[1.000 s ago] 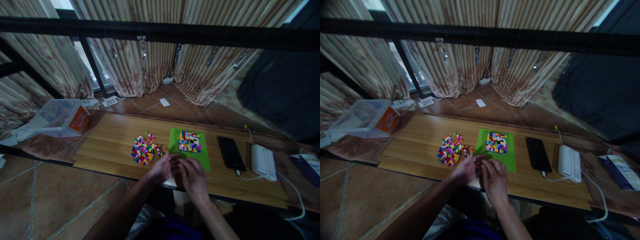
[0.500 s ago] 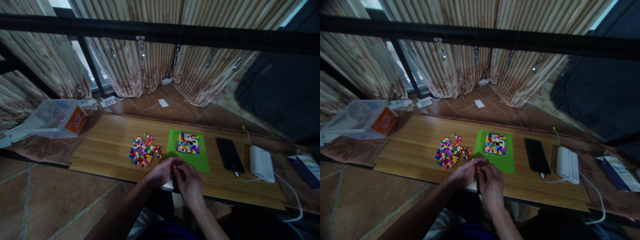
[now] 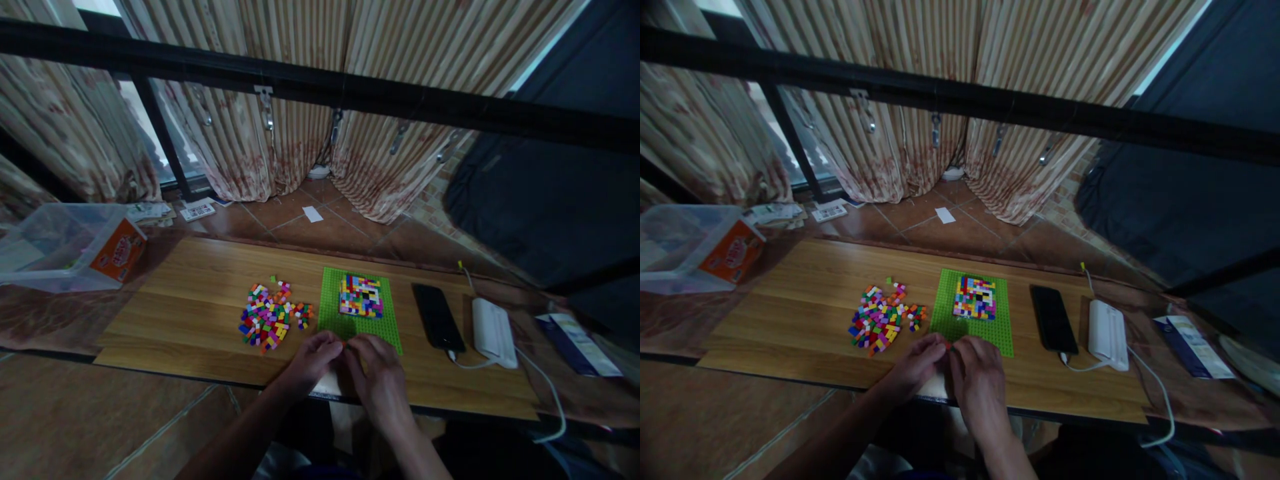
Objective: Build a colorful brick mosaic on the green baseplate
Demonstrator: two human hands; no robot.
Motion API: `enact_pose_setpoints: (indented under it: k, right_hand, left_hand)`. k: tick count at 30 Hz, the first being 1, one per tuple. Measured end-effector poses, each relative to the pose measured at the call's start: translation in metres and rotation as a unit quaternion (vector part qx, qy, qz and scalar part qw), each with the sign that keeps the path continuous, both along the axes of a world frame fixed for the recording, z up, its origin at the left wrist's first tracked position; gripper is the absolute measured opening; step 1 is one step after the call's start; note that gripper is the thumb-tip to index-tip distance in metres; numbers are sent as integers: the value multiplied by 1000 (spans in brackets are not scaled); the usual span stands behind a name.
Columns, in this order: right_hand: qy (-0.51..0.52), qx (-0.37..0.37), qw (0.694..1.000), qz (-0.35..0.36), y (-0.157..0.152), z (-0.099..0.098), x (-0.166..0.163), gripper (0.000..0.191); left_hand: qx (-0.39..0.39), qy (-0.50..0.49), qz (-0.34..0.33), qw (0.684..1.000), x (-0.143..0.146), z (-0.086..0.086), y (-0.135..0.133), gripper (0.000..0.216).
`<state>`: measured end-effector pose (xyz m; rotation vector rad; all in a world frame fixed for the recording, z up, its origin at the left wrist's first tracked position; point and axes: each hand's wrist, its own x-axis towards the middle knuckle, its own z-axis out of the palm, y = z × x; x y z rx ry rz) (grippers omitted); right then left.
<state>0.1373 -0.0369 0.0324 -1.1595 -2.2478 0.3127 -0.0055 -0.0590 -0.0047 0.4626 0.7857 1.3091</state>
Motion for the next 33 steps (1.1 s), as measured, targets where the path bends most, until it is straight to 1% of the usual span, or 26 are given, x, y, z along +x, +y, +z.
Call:
enact_pose_setpoints:
  k: [3, 5, 8, 12, 14, 15, 16, 18, 21, 24, 26, 29, 33]
  right_hand:
    - [10, -31, 999, 19, 1, 3, 2, 16]
    - [36, -65, 997, 21, 1, 4, 1, 18]
    - [93, -140, 985, 25, 0, 5, 0, 20]
    - [168, -239, 956, 42, 2, 3, -1, 25]
    - [193, -267, 943, 42, 6, -1, 2, 25]
    - [204, -269, 941, 32, 10, -4, 4, 24]
    - [212, -259, 942, 13, 14, -6, 7, 23]
    - [219, -210, 952, -35, 28, -9, 15, 23]
    - [167, -113, 977, -67, 52, -8, 24, 26]
    - [69, -21, 996, -59, 75, -3, 27, 30]
    - [-4, 21, 998, -51, 87, -2, 28, 32]
    - [-95, 56, 993, -37, 99, -3, 29, 33]
    - [-164, 73, 983, -29, 110, -5, 30, 32]
  left_hand:
    - [8, 65, -15, 998, -2, -4, 0, 34]
    - [10, 73, -21, 997, -2, -6, 1, 33]
    - [21, 35, -33, 999, -2, -6, 0, 31]
    - [16, -15, -41, 999, -3, -4, -1, 28]
    - [19, -28, -45, 998, -4, -3, 0, 27]
    - [23, -34, -46, 998, -5, -2, 1, 26]
    - [25, -39, -46, 998, -5, -1, 1, 26]
    - [20, -47, -40, 998, -6, 1, 2, 25]
    - [-13, -56, -31, 998, -5, 3, 3, 25]
    - [-32, -65, -28, 997, -5, 4, 3, 27]
    - [-25, -65, -29, 997, -5, 5, 2, 27]
    - [-22, -56, -37, 998, -5, 6, 2, 27]
    - [-26, -47, -42, 998, -6, 9, 1, 26]
